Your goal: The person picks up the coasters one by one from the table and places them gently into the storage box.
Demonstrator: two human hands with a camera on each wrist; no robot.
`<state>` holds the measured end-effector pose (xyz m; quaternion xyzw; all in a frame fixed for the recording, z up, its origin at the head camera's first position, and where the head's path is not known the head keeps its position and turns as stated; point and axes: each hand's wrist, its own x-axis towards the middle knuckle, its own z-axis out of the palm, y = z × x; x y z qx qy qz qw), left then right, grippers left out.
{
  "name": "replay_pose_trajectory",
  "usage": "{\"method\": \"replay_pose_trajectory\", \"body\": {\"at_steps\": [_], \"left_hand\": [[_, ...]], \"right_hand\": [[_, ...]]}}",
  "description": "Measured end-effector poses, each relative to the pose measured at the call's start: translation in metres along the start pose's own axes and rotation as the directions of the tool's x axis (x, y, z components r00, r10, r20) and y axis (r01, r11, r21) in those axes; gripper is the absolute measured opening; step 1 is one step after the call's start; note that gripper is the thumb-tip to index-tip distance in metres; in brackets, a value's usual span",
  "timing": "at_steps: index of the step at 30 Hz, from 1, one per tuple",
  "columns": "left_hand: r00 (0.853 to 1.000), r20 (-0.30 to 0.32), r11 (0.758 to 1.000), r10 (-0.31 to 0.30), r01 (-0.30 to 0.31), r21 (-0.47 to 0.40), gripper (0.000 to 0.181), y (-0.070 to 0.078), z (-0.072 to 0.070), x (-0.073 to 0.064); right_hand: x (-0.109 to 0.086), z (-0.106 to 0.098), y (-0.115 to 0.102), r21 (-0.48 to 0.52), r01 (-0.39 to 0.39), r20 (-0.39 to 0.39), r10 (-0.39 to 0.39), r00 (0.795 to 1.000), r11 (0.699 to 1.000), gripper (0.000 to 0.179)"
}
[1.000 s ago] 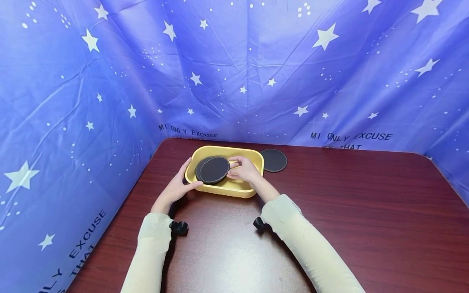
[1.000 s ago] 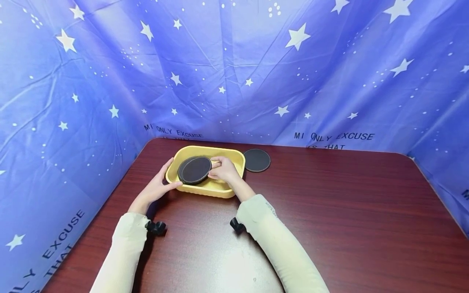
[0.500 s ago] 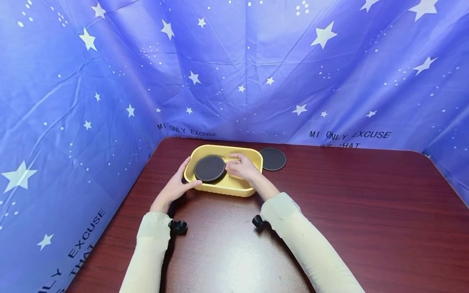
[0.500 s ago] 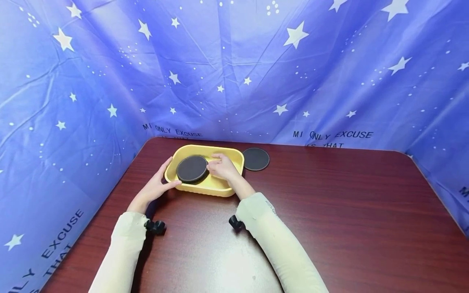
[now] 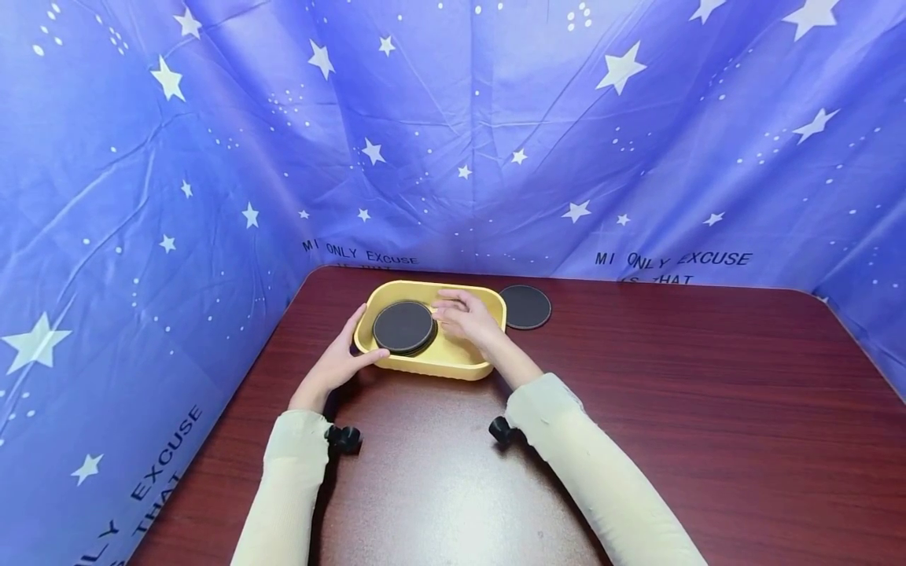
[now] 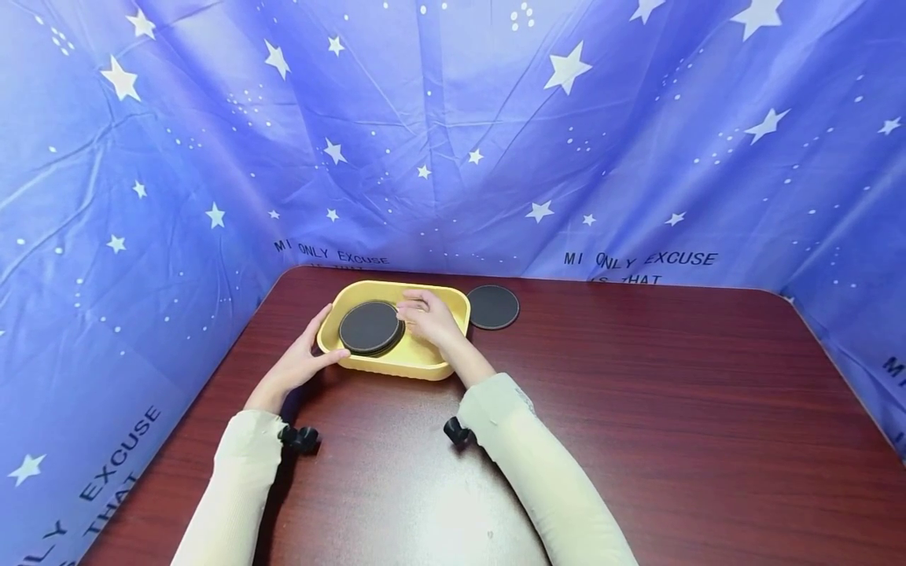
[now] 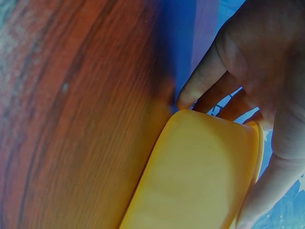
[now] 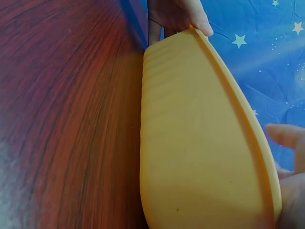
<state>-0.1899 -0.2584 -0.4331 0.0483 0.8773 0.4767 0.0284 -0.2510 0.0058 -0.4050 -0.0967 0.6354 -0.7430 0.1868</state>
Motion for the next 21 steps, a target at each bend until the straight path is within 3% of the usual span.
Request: {"method": "replay_pose_trajectory", "body": {"at_steps": [4, 9, 14, 21], "left_hand": [[1.000, 0.002, 1.000, -0.007, 0.007, 0.006, 0.100, 0.000, 0.000, 0.000], [1.000, 0.001, 1.000, 0.004, -0.004, 0.008, 0.100, 0.000, 0.000, 0.001], [1.000, -0.002, 1.000, -0.004, 0.004, 0.013, 0.099, 0.001, -0.001, 0.001], [1.000, -0.001, 1.000, -0.003, 0.003, 0.012, 0.099, -0.002, 0.000, 0.001]], "right_hand": [[-0.007, -0.010, -0.005, 0.101, 0.139, 0.009, -0.141, 0.990, 0.985, 0.047], [-0.013, -0.037, -0.017, 0.155, 0.243, -0.079, -0.233, 0.969, 0.958, 0.046], [-0.016, -0.069, -0.027, 0.152, 0.286, -0.195, -0.255, 0.947, 0.946, 0.045], [-0.021, -0.104, -0.027, 0.093, 0.255, -0.293, -0.218, 0.931, 0.963, 0.049]]}}
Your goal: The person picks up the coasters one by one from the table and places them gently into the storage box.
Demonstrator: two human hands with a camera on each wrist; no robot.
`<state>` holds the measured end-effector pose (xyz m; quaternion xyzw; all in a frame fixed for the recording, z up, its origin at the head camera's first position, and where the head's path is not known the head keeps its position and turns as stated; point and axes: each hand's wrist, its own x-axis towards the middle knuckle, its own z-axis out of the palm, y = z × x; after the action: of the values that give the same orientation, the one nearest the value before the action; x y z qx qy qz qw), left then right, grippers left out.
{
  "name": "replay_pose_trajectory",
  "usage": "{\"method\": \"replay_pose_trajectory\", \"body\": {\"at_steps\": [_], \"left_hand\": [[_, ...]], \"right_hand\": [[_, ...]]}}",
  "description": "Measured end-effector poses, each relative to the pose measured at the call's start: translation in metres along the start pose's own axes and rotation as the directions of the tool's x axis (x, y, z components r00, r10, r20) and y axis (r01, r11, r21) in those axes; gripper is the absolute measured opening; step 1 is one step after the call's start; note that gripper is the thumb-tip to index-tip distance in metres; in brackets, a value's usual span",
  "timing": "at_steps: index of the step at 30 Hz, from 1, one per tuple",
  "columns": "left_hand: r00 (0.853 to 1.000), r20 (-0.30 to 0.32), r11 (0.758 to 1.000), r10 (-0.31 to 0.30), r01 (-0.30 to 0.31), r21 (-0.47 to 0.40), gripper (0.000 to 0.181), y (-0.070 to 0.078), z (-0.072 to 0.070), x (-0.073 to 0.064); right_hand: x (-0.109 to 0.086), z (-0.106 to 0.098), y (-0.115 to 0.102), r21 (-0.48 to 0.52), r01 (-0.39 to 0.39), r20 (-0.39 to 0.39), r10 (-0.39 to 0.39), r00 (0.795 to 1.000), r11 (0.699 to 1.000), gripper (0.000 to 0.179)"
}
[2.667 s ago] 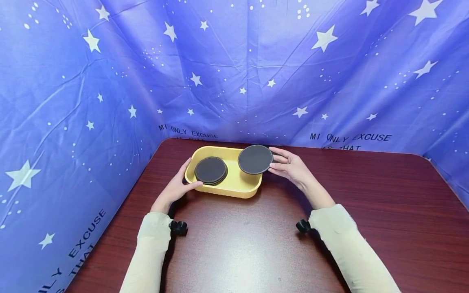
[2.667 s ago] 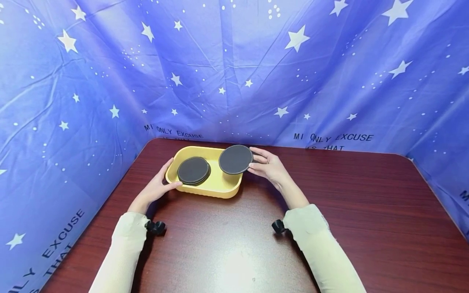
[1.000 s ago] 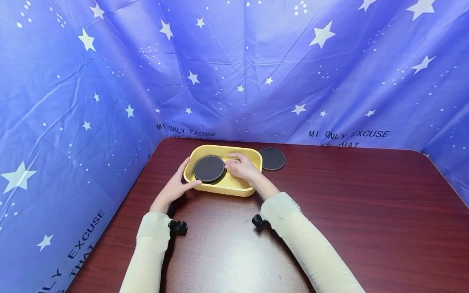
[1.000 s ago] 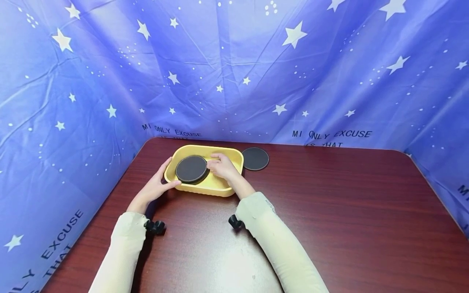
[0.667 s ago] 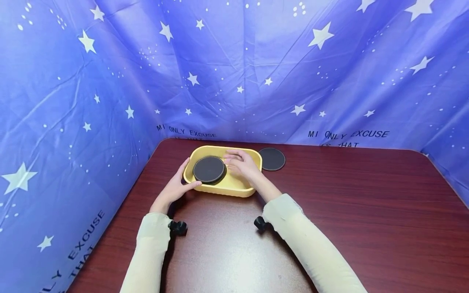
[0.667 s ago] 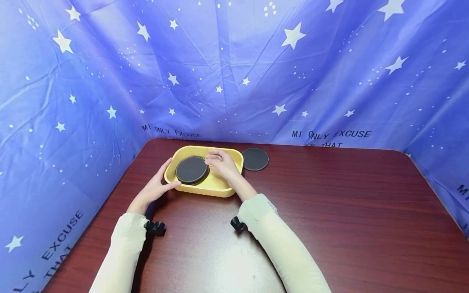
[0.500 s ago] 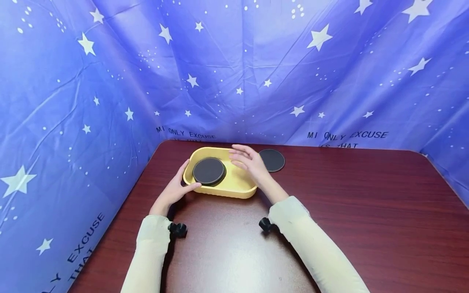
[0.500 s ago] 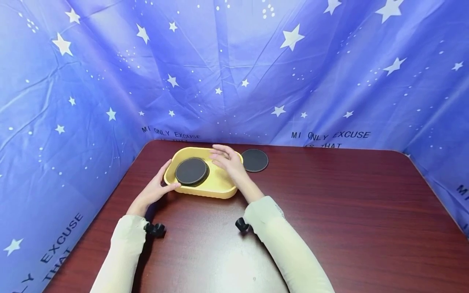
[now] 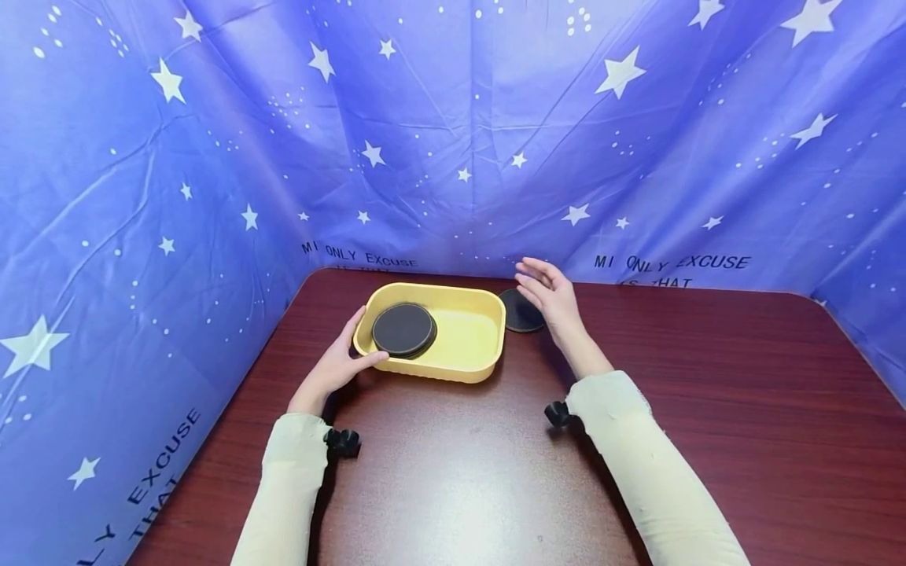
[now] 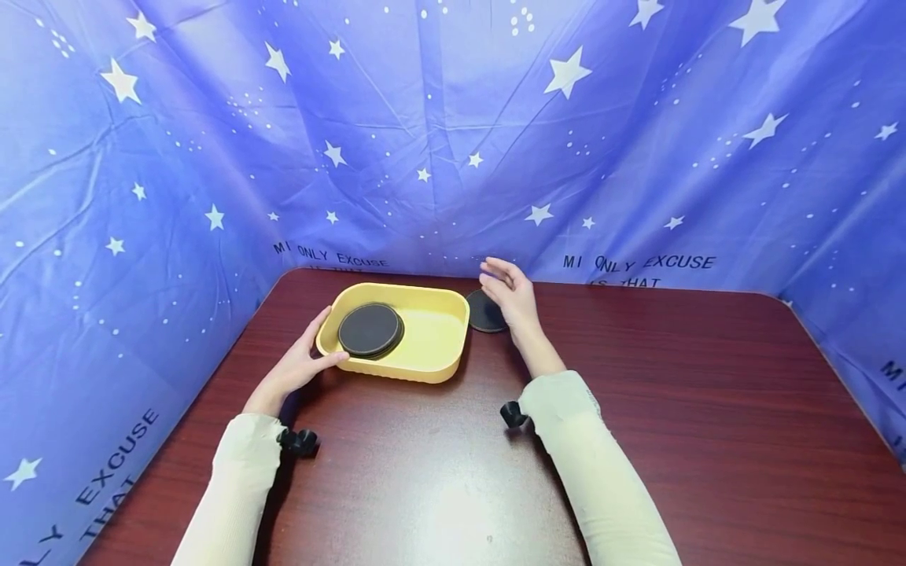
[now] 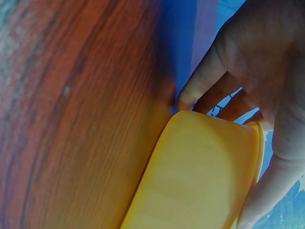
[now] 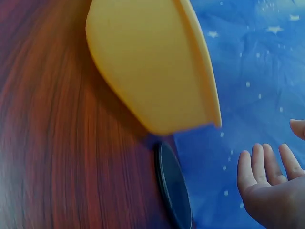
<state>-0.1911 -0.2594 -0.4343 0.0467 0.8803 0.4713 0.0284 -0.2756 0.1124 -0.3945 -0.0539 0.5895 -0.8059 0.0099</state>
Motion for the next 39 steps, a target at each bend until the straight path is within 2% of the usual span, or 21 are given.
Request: {"method": "replay_pose_trajectory", "body": {"at_steps": [9, 14, 17, 21, 23, 24, 27, 35, 39], "left_hand": [[1.000, -0.001, 1.000, 0.013, -0.013, -0.022, 0.098, 0.000, 0.001, 0.000], [1.000, 0.016, 0.999, -0.005, 0.006, -0.032, 0.096, 0.021, -0.001, -0.008], [1.000, 0.017, 1.000, -0.001, 0.001, -0.018, 0.097, 0.024, -0.002, -0.009], [1.000, 0.003, 1.000, 0.016, -0.016, -0.018, 0.099, 0.005, -0.001, -0.003], [1.000, 0.003, 1.000, 0.006, -0.006, -0.029, 0.099, 0.004, -0.001, -0.002], [1.000, 0.000, 1.000, 0.008, -0.008, -0.024, 0.099, -0.001, 0.000, 0.000], [1.000, 0.005, 1.000, -0.006, 0.007, -0.025, 0.098, 0.002, 0.001, -0.001], [1.000, 0.020, 1.000, -0.010, 0.011, -0.029, 0.092, 0.039, -0.003, -0.015], [0.999, 0.027, 0.999, -0.020, 0.020, -0.027, 0.091, 0.044, -0.004, -0.019]], "right_hand": [[0.003, -0.032, 0.006, -0.078, -0.016, -0.053, 0.012, 0.999, 0.997, 0.053], [0.003, -0.045, 0.014, -0.132, -0.049, -0.062, 0.041, 0.997, 0.990, 0.058], [0.004, -0.052, 0.018, -0.177, -0.094, -0.062, 0.084, 0.995, 0.980, 0.060], [0.006, -0.059, 0.021, -0.235, -0.154, -0.055, 0.145, 0.988, 0.960, 0.065], [0.006, -0.061, 0.023, -0.270, -0.177, -0.047, 0.170, 0.984, 0.946, 0.069], [0.007, -0.062, 0.023, -0.292, -0.184, -0.041, 0.180, 0.983, 0.939, 0.070], [0.008, -0.065, 0.026, -0.358, -0.188, -0.013, 0.197, 0.980, 0.914, 0.074], [0.010, -0.065, 0.027, -0.555, -0.133, 0.075, 0.209, 0.975, 0.821, 0.086], [0.012, -0.062, 0.027, -0.623, -0.107, 0.100, 0.214, 0.972, 0.775, 0.089]]}}
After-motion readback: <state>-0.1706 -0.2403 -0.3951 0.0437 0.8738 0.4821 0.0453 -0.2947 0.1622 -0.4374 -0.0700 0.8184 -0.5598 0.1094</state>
